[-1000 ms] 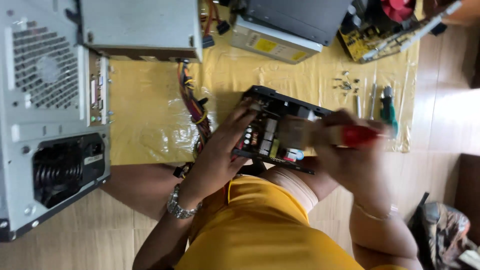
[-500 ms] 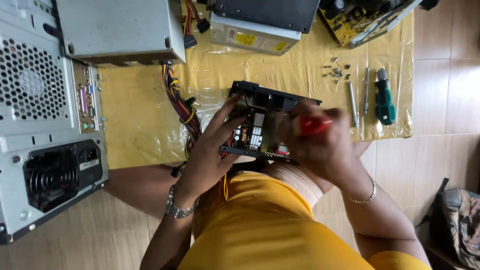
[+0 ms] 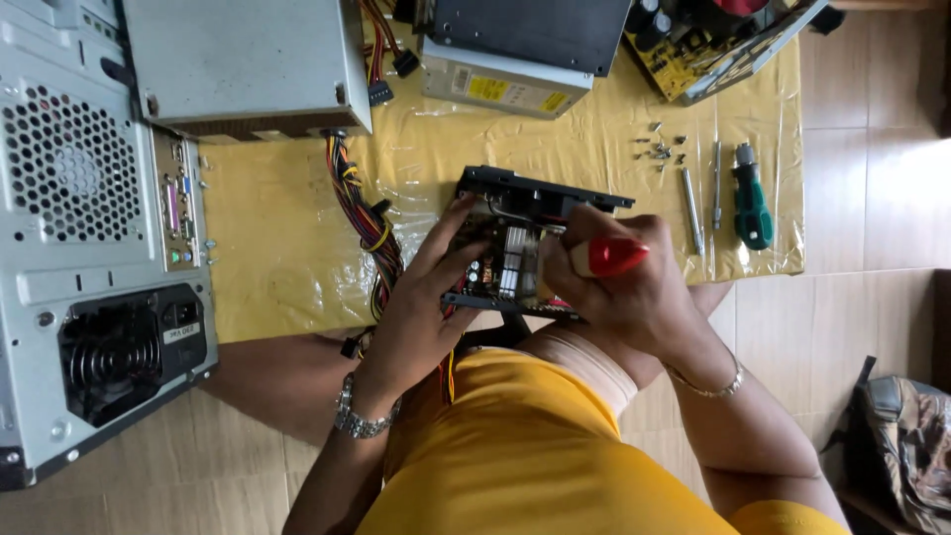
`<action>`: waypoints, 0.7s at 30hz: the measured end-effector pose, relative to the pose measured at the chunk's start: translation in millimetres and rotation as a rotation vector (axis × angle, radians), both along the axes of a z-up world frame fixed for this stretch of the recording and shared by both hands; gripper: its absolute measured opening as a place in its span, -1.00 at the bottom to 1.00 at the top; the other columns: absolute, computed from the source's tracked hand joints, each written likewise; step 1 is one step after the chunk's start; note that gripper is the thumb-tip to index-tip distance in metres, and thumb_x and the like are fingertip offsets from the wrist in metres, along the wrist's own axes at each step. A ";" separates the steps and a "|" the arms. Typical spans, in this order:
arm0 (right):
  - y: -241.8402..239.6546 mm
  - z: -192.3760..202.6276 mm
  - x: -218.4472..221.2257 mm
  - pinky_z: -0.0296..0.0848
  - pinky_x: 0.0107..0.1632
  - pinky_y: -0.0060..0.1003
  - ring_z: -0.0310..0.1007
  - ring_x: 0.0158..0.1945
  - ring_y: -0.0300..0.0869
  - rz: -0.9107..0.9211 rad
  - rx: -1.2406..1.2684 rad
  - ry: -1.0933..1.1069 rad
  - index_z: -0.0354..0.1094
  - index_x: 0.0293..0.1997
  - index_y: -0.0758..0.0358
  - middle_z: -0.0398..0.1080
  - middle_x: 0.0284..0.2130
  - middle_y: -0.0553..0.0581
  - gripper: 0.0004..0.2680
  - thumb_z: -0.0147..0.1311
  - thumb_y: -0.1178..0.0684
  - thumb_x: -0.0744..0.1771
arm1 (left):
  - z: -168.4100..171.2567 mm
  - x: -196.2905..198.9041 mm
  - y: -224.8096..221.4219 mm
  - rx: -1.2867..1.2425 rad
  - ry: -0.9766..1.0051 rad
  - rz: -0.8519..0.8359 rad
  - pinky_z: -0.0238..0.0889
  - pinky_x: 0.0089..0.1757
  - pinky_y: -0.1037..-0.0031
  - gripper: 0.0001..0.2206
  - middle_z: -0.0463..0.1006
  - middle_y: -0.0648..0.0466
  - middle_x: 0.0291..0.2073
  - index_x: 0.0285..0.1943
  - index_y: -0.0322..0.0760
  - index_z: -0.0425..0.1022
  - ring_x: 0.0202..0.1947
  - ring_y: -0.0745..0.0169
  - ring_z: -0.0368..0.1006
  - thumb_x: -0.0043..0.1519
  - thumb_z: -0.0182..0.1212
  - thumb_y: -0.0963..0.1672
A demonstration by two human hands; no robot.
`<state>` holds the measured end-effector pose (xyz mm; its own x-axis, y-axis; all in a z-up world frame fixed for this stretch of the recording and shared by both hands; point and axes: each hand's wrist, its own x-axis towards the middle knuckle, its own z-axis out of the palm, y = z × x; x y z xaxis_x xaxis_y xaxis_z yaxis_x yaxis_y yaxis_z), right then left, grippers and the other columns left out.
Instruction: The person cleans a computer power supply unit with a brush and reassembles it using a screwdriver.
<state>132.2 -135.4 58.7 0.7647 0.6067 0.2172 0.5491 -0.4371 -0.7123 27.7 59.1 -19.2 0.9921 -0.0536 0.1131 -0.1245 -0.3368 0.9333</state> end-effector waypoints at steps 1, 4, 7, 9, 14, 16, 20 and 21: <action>-1.9 -0.2 -0.7 0.07 -0.65 -0.42 0.05 -0.76 -0.32 0.035 -0.009 0.130 0.21 -0.55 0.26 0.27 -0.76 -0.05 -0.81 0.14 0.27 0.28 | -0.1 -1.1 -0.2 -0.017 0.007 0.000 0.04 0.40 0.23 -0.45 0.03 -0.07 0.55 0.30 -0.33 0.37 0.58 -0.13 -0.01 0.05 0.30 -0.32; 1.0 -3.5 0.5 0.04 -0.57 -0.43 0.04 -0.68 -0.30 -0.124 0.112 0.048 0.22 -0.49 0.34 0.25 -0.69 0.00 -0.80 0.14 0.35 0.33 | 4.4 2.2 0.3 0.041 0.019 -0.007 0.04 0.37 0.24 -0.49 0.04 -0.12 0.53 0.26 -0.44 0.43 0.55 -0.15 -0.01 0.04 0.29 -0.31; -5.9 -3.9 4.9 0.11 -0.55 -0.39 0.05 -0.67 -0.25 0.106 0.169 0.194 0.11 -0.65 0.35 0.29 -0.60 0.05 -0.74 0.12 0.37 0.27 | 3.2 -0.2 -0.8 0.012 0.030 -0.001 0.06 0.38 0.26 -0.44 0.02 -0.08 0.55 0.28 -0.32 0.38 0.57 -0.13 0.00 0.03 0.33 -0.33; -2.8 -3.5 2.6 0.08 -0.57 -0.40 0.05 -0.68 -0.26 0.003 0.155 0.109 0.18 -0.56 0.36 0.29 -0.64 0.04 -0.78 0.13 0.35 0.30 | 3.8 1.7 -0.8 0.026 0.023 0.001 0.07 0.36 0.26 -0.47 0.03 -0.08 0.54 0.26 -0.36 0.41 0.55 -0.12 0.03 0.05 0.35 -0.31; -20.9 -8.3 9.6 0.12 -0.56 -0.35 0.10 -0.68 -0.21 0.181 0.156 0.124 0.15 -0.63 0.38 0.31 -0.61 0.07 -0.75 0.13 0.35 0.29 | 5.1 2.8 -1.4 0.043 0.011 0.002 0.08 0.36 0.25 -0.44 0.05 -0.13 0.54 0.28 -0.33 0.37 0.54 -0.16 0.06 0.05 0.39 -0.28; -48.6 -23.1 9.0 0.32 -0.47 -0.46 0.32 -0.48 -0.22 -0.005 0.361 0.304 0.30 -0.34 0.36 0.42 -0.29 0.20 -0.91 -0.08 0.36 0.22 | 4.6 1.2 -2.5 0.044 0.014 0.022 0.11 0.34 0.27 -0.38 0.08 -0.11 0.53 0.32 -0.37 0.35 0.52 -0.11 0.11 0.02 0.44 -0.27; -70.5 -18.4 4.1 0.10 -0.67 -0.45 0.17 -0.72 -0.23 -0.306 0.274 0.094 0.18 -0.39 0.39 0.26 -0.63 0.13 -0.85 -0.11 0.42 0.37 | 2.5 -4.6 -2.9 0.083 -0.062 0.052 0.18 0.37 0.16 -0.21 0.13 -0.16 0.52 0.50 -0.25 0.13 0.52 -0.19 0.17 0.07 0.49 -0.23; -82.0 -31.4 -2.7 0.22 -0.51 -0.49 0.30 -0.53 -0.22 -0.298 0.272 0.189 0.18 -0.31 0.38 0.37 -0.45 0.18 -0.91 -0.11 0.42 0.29 | 2.9 -6.4 -4.1 0.079 -0.110 0.065 0.15 0.41 0.15 -0.20 0.14 -0.17 0.52 0.51 -0.25 0.11 0.53 -0.17 0.16 0.09 0.51 -0.18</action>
